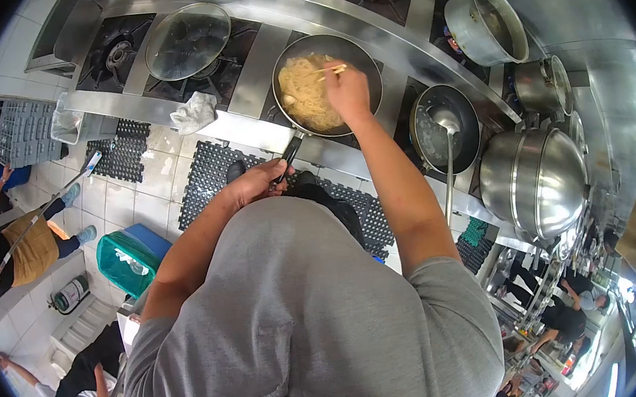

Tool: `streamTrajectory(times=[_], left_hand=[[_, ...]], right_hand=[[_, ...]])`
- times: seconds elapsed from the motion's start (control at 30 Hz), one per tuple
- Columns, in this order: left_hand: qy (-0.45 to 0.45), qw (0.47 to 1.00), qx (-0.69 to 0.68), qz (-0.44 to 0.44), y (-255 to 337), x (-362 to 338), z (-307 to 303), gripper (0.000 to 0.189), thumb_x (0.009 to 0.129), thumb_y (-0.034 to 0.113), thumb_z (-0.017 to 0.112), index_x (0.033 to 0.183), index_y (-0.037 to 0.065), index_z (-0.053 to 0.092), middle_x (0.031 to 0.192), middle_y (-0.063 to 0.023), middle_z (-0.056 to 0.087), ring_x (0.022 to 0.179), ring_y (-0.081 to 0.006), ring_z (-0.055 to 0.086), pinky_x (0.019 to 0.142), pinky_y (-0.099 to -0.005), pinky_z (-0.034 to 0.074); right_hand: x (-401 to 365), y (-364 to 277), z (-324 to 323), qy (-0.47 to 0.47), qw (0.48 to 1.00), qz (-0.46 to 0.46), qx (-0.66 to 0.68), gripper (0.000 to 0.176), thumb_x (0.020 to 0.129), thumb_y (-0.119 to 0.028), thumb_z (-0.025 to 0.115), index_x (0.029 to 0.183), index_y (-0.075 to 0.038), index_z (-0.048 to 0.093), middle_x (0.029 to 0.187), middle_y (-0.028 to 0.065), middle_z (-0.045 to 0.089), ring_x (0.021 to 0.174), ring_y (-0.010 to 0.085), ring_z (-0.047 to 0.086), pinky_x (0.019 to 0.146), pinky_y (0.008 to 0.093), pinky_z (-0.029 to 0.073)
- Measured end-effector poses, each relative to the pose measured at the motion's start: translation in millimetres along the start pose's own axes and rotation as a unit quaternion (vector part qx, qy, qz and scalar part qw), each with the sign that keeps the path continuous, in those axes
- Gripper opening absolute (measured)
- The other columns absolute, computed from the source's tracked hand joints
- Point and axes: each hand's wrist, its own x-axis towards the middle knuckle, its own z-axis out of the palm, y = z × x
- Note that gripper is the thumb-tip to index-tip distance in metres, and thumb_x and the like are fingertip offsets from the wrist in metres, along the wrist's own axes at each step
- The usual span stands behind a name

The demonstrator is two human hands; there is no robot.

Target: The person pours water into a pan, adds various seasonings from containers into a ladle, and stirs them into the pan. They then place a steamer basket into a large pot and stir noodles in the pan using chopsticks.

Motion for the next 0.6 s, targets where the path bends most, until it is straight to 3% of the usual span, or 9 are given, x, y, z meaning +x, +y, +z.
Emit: streamTrajectory(times=[0.17, 0.23, 0.3, 0.37, 0.4, 0.43, 0.5, 0.53, 0.6], left_hand=[[-0.007, 1.000, -0.004, 0.002, -1, 6, -4, 0.041, 0.117, 0.049, 0.052, 0.131, 0.013, 0.066, 0.088, 0.0031, 0.058, 0.076, -0.0068, 0.054, 0.069, -0.0231, 0.049], [0.000, 1.000, 0.010, 0.001, 3, 2, -2, 0.041, 0.117, 0.049, 0.051, 0.131, 0.012, 0.066, 0.089, 0.0032, 0.059, 0.077, -0.0065, 0.054, 0.069, -0.0226, 0.049], [0.007, 1.000, 0.021, 0.001, 4, 1, 0, 0.042, 0.117, 0.049, 0.051, 0.131, 0.012, 0.066, 0.090, 0.0034, 0.059, 0.078, -0.0061, 0.054, 0.070, -0.0222, 0.049], [0.004, 1.000, 0.004, 0.001, 3, 3, -1, 0.042, 0.117, 0.050, 0.051, 0.131, 0.013, 0.066, 0.092, 0.0033, 0.059, 0.080, -0.0061, 0.055, 0.072, -0.0223, 0.049], [0.004, 1.000, 0.004, 0.002, 3, 4, -2, 0.042, 0.117, 0.050, 0.051, 0.131, 0.013, 0.066, 0.092, 0.0033, 0.059, 0.080, -0.0061, 0.055, 0.072, -0.0223, 0.049], [0.001, 1.000, 0.009, -0.001, 2, 4, -4, 0.042, 0.117, 0.050, 0.051, 0.131, 0.013, 0.066, 0.092, 0.0031, 0.058, 0.080, -0.0061, 0.054, 0.072, -0.0223, 0.049], [-0.004, 1.000, 0.016, -0.005, 2, 4, -5, 0.042, 0.117, 0.050, 0.051, 0.131, 0.014, 0.065, 0.093, 0.0030, 0.058, 0.080, -0.0060, 0.054, 0.072, -0.0223, 0.049], [-0.003, 1.000, 0.014, -0.002, 2, 4, -5, 0.041, 0.117, 0.050, 0.051, 0.131, 0.014, 0.065, 0.092, 0.0031, 0.058, 0.079, -0.0063, 0.054, 0.072, -0.0226, 0.049], [-0.003, 1.000, 0.012, 0.000, 2, 3, -3, 0.040, 0.118, 0.050, 0.051, 0.130, 0.014, 0.065, 0.091, 0.0031, 0.058, 0.078, -0.0065, 0.053, 0.072, -0.0229, 0.049]], right_hand=[[-41, -23, -14, -0.065, 0.997, -0.029, 0.000, 0.018, 0.101, -0.016, 0.067, 0.107, -0.007, 0.081, 0.101, 0.0188, 0.079, 0.091, 0.0416, 0.075, 0.085, 0.0468, 0.060], [-49, -22, -16, -0.146, 0.979, -0.139, 0.042, 0.019, 0.101, -0.013, 0.065, 0.110, -0.006, 0.080, 0.112, 0.0190, 0.079, 0.101, 0.0416, 0.075, 0.090, 0.0471, 0.059], [-43, -9, -29, -0.141, 0.987, -0.080, 0.012, 0.020, 0.100, -0.012, 0.065, 0.113, -0.004, 0.078, 0.115, 0.0196, 0.078, 0.104, 0.0424, 0.074, 0.093, 0.0482, 0.059], [-34, 7, -29, -0.019, 0.996, -0.077, -0.038, 0.021, 0.102, -0.014, 0.064, 0.112, -0.001, 0.078, 0.110, 0.0213, 0.077, 0.099, 0.0419, 0.075, 0.090, 0.0456, 0.059], [-41, 6, -27, -0.011, 0.996, -0.081, -0.038, 0.020, 0.102, -0.013, 0.065, 0.112, 0.000, 0.077, 0.111, 0.0201, 0.077, 0.099, 0.0424, 0.074, 0.090, 0.0453, 0.059], [-51, -3, -27, -0.010, 0.996, -0.081, -0.039, 0.020, 0.102, -0.013, 0.065, 0.112, 0.000, 0.077, 0.111, 0.0201, 0.077, 0.099, 0.0424, 0.074, 0.090, 0.0453, 0.059], [-71, -20, -29, -0.146, 0.979, -0.145, 0.006, 0.020, 0.101, -0.014, 0.065, 0.111, -0.004, 0.078, 0.116, 0.0201, 0.076, 0.105, 0.0438, 0.073, 0.094, 0.0493, 0.058], [-74, -24, -34, -0.172, 0.977, -0.126, 0.008, 0.020, 0.101, -0.015, 0.065, 0.113, -0.005, 0.078, 0.116, 0.0196, 0.076, 0.105, 0.0431, 0.073, 0.094, 0.0493, 0.058], [-65, -4, -46, -0.119, 0.989, -0.091, -0.007, 0.021, 0.101, -0.015, 0.065, 0.115, -0.005, 0.078, 0.116, 0.0191, 0.076, 0.105, 0.0428, 0.073, 0.094, 0.0492, 0.058]])
